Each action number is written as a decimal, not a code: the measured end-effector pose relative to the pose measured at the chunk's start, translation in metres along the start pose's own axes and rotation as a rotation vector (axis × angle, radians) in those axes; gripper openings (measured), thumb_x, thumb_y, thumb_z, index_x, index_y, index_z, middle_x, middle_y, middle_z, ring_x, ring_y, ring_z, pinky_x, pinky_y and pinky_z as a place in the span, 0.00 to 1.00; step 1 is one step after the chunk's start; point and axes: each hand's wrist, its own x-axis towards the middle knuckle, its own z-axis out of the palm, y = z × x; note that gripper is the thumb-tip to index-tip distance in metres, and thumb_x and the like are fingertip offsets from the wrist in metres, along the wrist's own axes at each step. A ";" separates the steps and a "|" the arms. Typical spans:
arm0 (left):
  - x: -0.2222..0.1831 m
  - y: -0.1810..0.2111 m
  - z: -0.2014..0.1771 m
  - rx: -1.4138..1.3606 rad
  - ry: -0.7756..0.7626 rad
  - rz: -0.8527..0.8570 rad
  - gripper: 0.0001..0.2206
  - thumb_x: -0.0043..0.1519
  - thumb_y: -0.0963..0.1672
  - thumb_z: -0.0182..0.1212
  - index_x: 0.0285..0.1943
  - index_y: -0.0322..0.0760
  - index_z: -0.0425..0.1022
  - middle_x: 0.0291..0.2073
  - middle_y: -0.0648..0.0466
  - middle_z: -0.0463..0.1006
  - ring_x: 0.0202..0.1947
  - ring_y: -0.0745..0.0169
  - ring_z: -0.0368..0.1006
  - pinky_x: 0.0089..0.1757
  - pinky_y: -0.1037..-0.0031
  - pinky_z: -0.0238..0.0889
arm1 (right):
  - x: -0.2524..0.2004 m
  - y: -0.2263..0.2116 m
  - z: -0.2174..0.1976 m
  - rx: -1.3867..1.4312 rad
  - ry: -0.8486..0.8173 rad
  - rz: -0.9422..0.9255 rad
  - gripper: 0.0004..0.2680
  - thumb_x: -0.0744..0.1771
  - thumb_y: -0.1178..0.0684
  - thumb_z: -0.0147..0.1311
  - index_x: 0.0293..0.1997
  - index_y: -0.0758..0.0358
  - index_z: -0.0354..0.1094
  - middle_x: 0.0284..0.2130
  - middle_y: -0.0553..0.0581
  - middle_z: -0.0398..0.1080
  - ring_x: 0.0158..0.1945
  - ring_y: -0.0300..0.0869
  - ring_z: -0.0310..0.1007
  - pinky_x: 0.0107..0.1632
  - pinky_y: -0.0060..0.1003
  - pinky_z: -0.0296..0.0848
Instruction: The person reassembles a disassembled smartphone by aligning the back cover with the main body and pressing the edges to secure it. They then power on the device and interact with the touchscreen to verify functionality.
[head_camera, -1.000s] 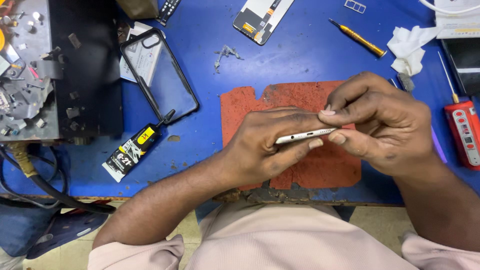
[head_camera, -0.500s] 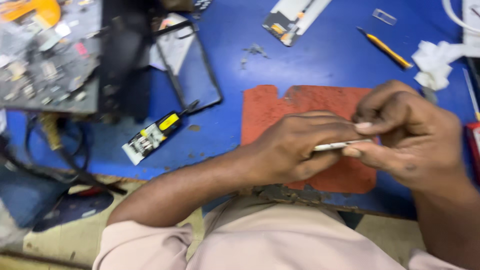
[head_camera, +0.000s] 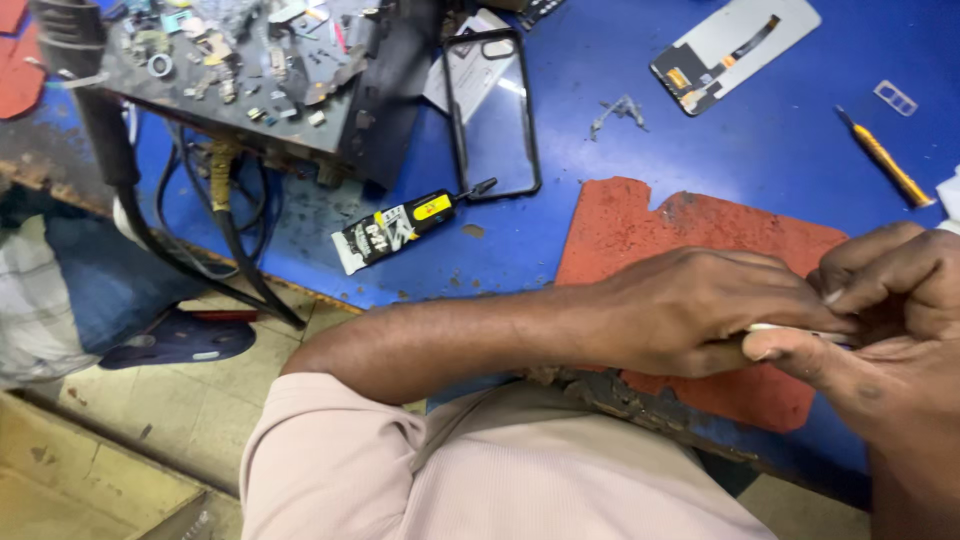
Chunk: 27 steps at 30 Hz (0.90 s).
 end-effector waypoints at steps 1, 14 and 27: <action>-0.001 -0.002 -0.002 -0.022 -0.004 -0.012 0.14 0.67 0.45 0.64 0.62 0.49 0.72 0.50 0.61 0.80 0.54 0.63 0.79 0.54 0.73 0.77 | -0.001 0.007 -0.003 0.030 -0.006 -0.023 0.17 0.63 0.55 0.71 0.42 0.62 0.57 0.36 0.55 0.65 0.38 0.32 0.71 0.41 0.25 0.74; 0.002 -0.002 -0.007 -0.095 -0.075 -0.057 0.14 0.72 0.46 0.61 0.66 0.47 0.72 0.49 0.58 0.81 0.52 0.62 0.80 0.55 0.71 0.74 | 0.000 0.083 -0.069 0.147 -0.266 -0.153 0.11 0.66 0.57 0.60 0.54 0.56 0.73 0.44 0.54 0.68 0.47 0.38 0.73 0.59 0.32 0.77; -0.003 -0.016 0.016 -0.032 0.001 0.025 0.16 0.68 0.46 0.63 0.65 0.48 0.69 0.52 0.59 0.79 0.56 0.62 0.77 0.56 0.73 0.74 | -0.026 0.109 -0.060 -0.078 -0.145 0.043 0.14 0.63 0.59 0.68 0.37 0.67 0.59 0.33 0.57 0.61 0.34 0.40 0.70 0.38 0.31 0.73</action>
